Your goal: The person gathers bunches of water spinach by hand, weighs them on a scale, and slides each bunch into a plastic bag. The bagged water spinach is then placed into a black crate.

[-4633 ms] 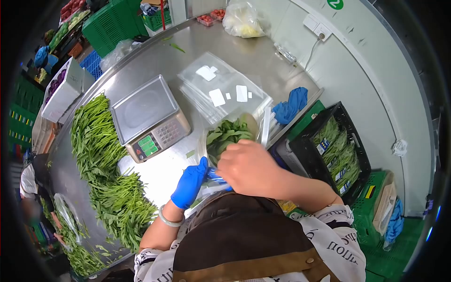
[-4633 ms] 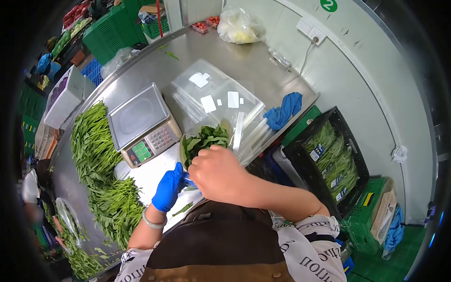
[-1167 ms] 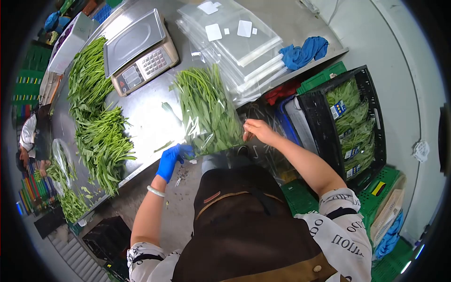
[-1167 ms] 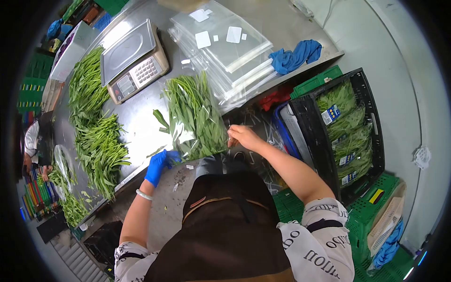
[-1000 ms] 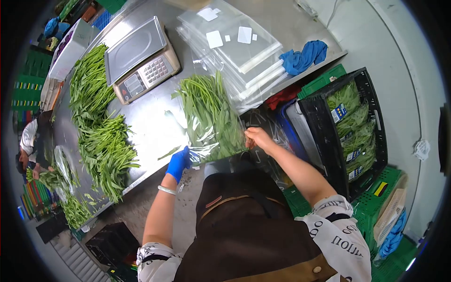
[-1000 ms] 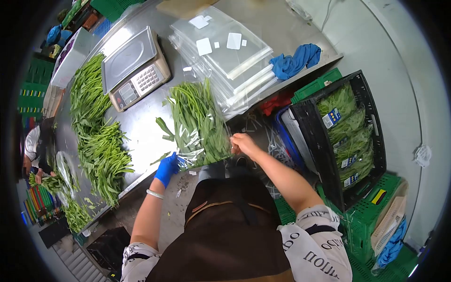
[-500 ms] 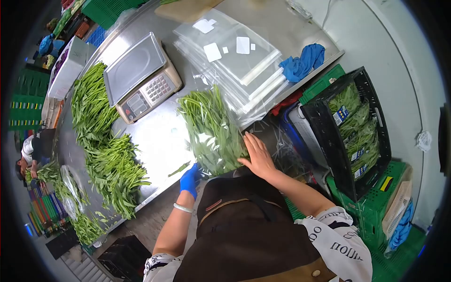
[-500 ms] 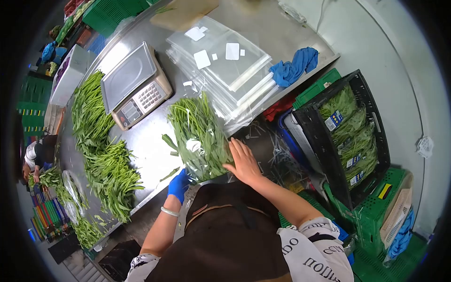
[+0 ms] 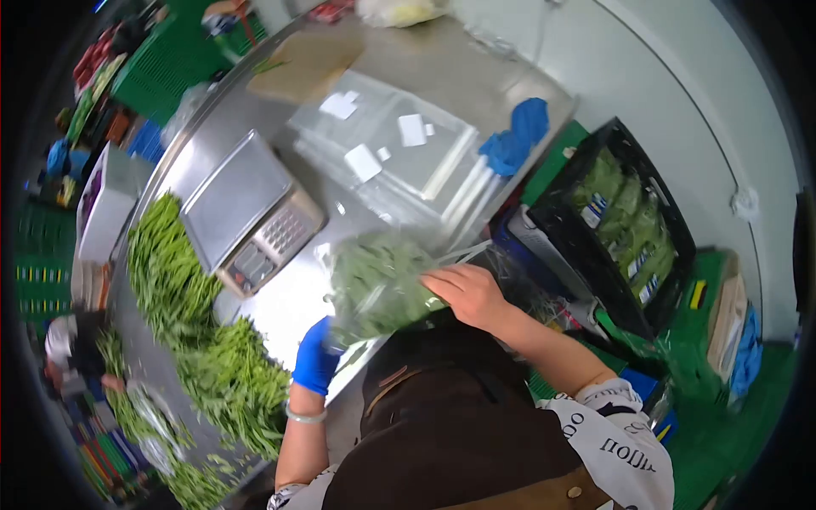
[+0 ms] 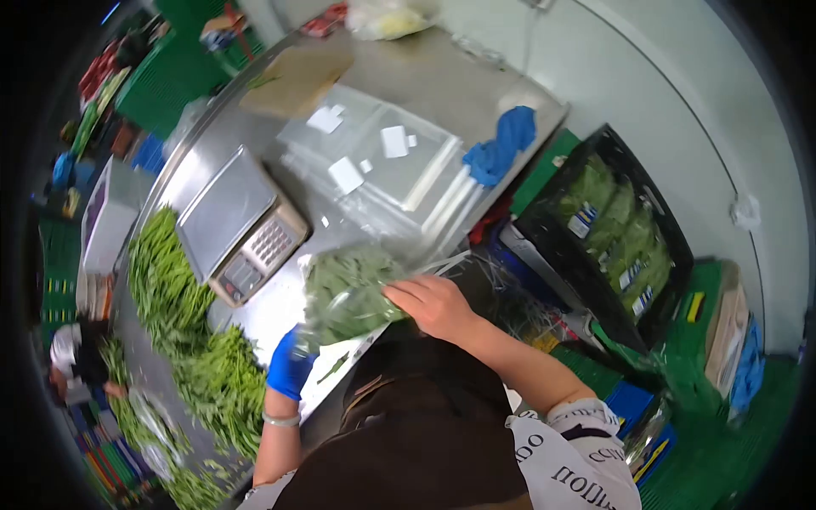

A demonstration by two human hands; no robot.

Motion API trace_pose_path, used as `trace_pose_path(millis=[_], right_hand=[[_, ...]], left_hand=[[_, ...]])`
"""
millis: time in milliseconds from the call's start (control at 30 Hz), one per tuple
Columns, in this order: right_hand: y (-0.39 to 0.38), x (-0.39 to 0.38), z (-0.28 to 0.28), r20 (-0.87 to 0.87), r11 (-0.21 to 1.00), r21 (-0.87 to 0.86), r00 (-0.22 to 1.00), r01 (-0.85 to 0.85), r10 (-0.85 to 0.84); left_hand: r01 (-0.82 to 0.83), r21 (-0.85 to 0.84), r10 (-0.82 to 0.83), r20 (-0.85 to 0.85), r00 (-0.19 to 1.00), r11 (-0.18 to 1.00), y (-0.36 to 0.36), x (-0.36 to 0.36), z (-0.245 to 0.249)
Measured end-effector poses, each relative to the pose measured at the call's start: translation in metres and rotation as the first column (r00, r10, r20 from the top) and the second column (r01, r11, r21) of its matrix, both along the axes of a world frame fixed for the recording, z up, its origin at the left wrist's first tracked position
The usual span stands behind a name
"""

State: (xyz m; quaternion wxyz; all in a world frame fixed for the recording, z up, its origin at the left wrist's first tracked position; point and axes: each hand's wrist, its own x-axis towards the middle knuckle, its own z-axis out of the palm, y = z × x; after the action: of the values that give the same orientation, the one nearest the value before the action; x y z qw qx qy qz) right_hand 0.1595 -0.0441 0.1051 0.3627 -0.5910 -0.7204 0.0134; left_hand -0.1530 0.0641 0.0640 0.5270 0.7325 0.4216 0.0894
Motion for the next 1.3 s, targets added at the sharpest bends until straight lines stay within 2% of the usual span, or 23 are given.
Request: trace_pose_path(millis=[67, 133, 200, 233, 267, 333, 400, 467, 500, 533, 567, 600, 700, 767, 800, 833, 867, 900, 967, 1067, 1167, 1267, 1300], right_hand=[[0.016, 0.006, 0.039, -0.088, 0.997, 0.037, 0.994, 0.065, -0.061], [0.024, 0.015, 0.07, -0.251, 0.999, -0.028, 0.967, 0.024, -0.03], [0.025, 0.025, 0.097, -0.388, 0.997, -0.076, 0.922, -0.014, -0.017], [0.024, 0.032, 0.104, -0.456, 0.995, -0.092, 0.89, -0.05, 0.003], [0.021, 0.041, 0.108, -0.539, 0.988, -0.154, 0.839, -0.018, -0.069], [0.018, 0.061, 0.113, -0.685, 0.964, -0.266, 0.703, 0.003, -0.191], [0.013, 0.091, 0.086, -0.944, 0.973, -0.228, 0.255, -0.04, -0.211], [-0.002, 0.111, 0.048, -0.958, 0.999, -0.041, -0.283, -0.024, -0.046], [-0.016, 0.113, 0.037, -0.989, 0.987, -0.132, -0.048, -0.092, -0.137], [-0.027, 0.111, 0.008, -0.998, 0.987, -0.063, 0.039, -0.147, -0.058], [-0.037, 0.101, -0.005, -0.988, 0.967, -0.15, -0.005, -0.206, -0.155], [-0.049, 0.09, -0.005, -0.938, 0.952, -0.302, 0.194, -0.056, -0.286], [-0.066, 0.119, -0.006, -0.95, 0.958, -0.285, -0.141, 0.019, -0.279], [-0.091, 0.157, -0.022, -0.929, 0.949, -0.275, -0.297, 0.155, -0.22], [-0.108, 0.179, -0.027, -0.899, 0.902, -0.368, -0.334, 0.226, -0.283], [-0.121, 0.197, 0.003, -0.821, 0.834, -0.473, -0.485, 0.283, -0.301], [-0.136, 0.219, 0.003, -0.792, 0.778, -0.523, -0.536, 0.348, -0.293], [-0.166, 0.247, -0.05, -0.863, 0.752, -0.482, -0.392, 0.449, -0.319], [-0.175, 0.281, -0.007, -0.792, 0.622, -0.59, -0.52, 0.515, -0.32], [-0.202, 0.339, -0.052, -0.807, 0.69, -0.557, -0.496, 0.462, -0.32], [-0.206, 0.386, -0.12, -0.694, 0.615, -0.71, -0.492, 0.343, -0.526], [-0.207, 0.401, -0.153, -0.456, 0.267, -0.799, -0.253, 0.538, -0.853], [-0.203, 0.395, -0.151, -0.316, 0.102, -0.708, -0.184, 0.699, -0.931]], left_hand=[[-0.381, -0.33, 0.491, 0.381, 0.784, 0.864, 0.034, 0.008, 0.018], [-0.341, -0.07, 0.288, 0.706, 0.647, 0.937, 0.047, 0.056, 0.054], [-0.068, -0.007, 0.059, 0.588, 0.807, 0.998, 0.066, 0.043, 0.019], [0.087, -0.143, -0.024, 0.395, 0.918, 0.986, 0.066, 0.056, 0.033], [0.235, -0.116, -0.223, 0.108, 0.969, 0.965, 0.077, 0.069, 0.021], [0.067, -0.299, 0.001, 0.222, 0.975, 0.952, 0.064, 0.119, 0.055], [-0.017, -0.392, 0.176, 0.374, 0.911, 0.92, 0.056, 0.152, 0.052], [-0.046, -0.459, 0.285, 0.468, 0.837, 0.887, 0.047, 0.189, 0.057], [-0.076, -0.481, 0.331, 0.473, 0.817, 0.874, 0.04, 0.215, 0.07], [-0.107, -0.504, 0.377, 0.473, 0.796, 0.857, 0.035, 0.238, 0.078], [-0.078, -0.521, 0.367, 0.479, 0.797, 0.85, 0.032, 0.258, 0.072], [-0.099, -0.524, 0.368, 0.44, 0.819, 0.846, 0.021, 0.282, 0.079], [-0.019, -0.547, 0.283, 0.403, 0.87, 0.837, -0.005, 0.344, 0.085], [0.171, -0.46, 0.091, 0.493, 0.865, 0.871, -0.005, 0.371, 0.088], [0.242, -0.444, 0.046, 0.546, 0.837, 0.863, -0.007, 0.385, 0.095], [0.284, -0.334, -0.056, 0.554, 0.831, 0.899, -0.004, 0.393, 0.097], [0.192, -0.275, -0.028, 0.505, 0.863, 0.942, -0.005, 0.399, 0.1], [0.168, -0.301, -0.008, 0.467, 0.884, 0.939, -0.002, 0.399, 0.096], [0.135, -0.382, 0.038, 0.412, 0.91, 0.914, 0.011, 0.398, 0.078], [0.078, -0.409, 0.03, 0.252, 0.967, 0.909, 0.007, 0.381, 0.042], [0.115, -0.49, -0.044, 0.155, 0.987, 0.864, -0.004, 0.354, 0.005], [0.017, -0.502, -0.003, 0.03, 1.0, 0.865, -0.013, 0.322, -0.009], [-0.025, -0.493, 0.037, 0.014, 0.999, 0.869, -0.014, 0.311, -0.009]])
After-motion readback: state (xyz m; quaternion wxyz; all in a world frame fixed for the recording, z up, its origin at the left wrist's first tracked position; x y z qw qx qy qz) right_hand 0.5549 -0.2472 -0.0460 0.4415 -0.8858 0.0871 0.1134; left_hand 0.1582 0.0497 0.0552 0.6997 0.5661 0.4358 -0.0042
